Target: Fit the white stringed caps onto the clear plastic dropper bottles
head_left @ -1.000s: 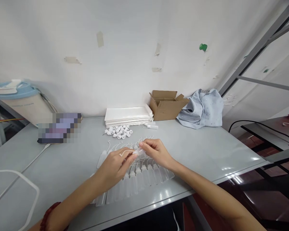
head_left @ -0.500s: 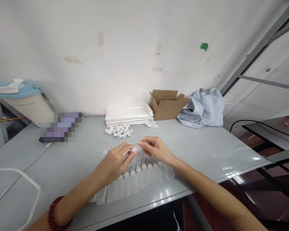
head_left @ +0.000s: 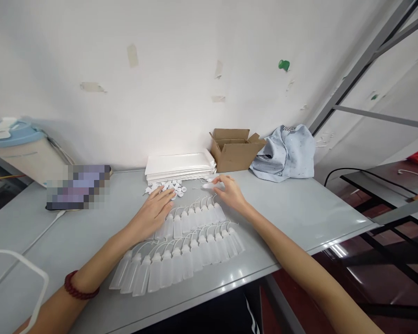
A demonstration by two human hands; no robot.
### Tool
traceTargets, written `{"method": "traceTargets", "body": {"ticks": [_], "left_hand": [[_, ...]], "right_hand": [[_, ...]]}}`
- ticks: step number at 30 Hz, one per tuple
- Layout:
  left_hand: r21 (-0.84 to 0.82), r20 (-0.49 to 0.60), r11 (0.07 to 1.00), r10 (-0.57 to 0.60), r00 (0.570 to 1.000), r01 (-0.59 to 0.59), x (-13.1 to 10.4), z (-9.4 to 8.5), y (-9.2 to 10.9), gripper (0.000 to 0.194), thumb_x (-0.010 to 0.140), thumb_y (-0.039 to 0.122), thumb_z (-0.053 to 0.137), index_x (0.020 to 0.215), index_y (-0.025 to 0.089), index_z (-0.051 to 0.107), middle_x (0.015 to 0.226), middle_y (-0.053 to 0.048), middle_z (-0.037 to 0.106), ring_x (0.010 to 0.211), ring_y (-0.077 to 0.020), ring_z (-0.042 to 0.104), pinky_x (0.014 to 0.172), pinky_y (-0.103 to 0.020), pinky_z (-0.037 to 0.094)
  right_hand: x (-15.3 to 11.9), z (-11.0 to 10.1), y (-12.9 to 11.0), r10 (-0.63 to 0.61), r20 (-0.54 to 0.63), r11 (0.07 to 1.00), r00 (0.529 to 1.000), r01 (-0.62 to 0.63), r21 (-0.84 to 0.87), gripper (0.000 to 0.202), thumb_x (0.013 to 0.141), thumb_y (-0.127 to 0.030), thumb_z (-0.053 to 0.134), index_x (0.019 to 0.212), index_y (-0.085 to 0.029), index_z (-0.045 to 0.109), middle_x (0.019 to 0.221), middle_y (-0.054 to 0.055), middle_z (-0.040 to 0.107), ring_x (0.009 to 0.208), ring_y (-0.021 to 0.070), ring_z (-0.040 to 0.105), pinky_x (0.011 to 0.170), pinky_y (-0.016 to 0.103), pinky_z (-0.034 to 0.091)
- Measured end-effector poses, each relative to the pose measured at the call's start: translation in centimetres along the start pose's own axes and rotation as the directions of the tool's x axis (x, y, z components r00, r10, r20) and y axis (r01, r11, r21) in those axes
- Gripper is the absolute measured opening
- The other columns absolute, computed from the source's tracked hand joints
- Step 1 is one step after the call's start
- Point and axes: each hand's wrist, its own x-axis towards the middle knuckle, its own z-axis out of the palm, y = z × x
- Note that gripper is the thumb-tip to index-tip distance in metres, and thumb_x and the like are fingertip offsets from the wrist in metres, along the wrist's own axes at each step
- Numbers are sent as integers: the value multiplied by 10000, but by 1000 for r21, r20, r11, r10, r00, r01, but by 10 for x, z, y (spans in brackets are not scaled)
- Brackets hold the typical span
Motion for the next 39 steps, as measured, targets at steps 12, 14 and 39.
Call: {"method": "traceTargets", "body": {"ticks": [12,14,39], "left_hand": [[87,56,996,-22,998,17,14,0,3,515,947,467,243,1360,239,451,1494,-29,346,1406,-302,175,1092,-548,226],[98,69,995,-35,997,28,14,-1,1,524,939,480,259,1361,234,448,1490,-34,353,1402,-303,187,1094,-536,229],[-285,-122,952,-150,981,110,-13,-28,35,515,854,545,455,1302,296,506,1411,-54,458,1076,-276,570,807,-376,522]], "right_hand": [[5,-14,-7,23,91,999,996,-18,-51,56,794,-149,560,741,-152,580,800,36,592,648,119,513,633,239,376],[3,-27,-15,23,206,999,978,-13,-49,114,755,-211,611,667,-158,561,639,-2,573,570,109,486,551,222,337],[-2,-62,-24,85,628,973,773,-201,115,279,766,-295,534,525,-158,501,501,7,596,467,115,558,483,225,362]]}}
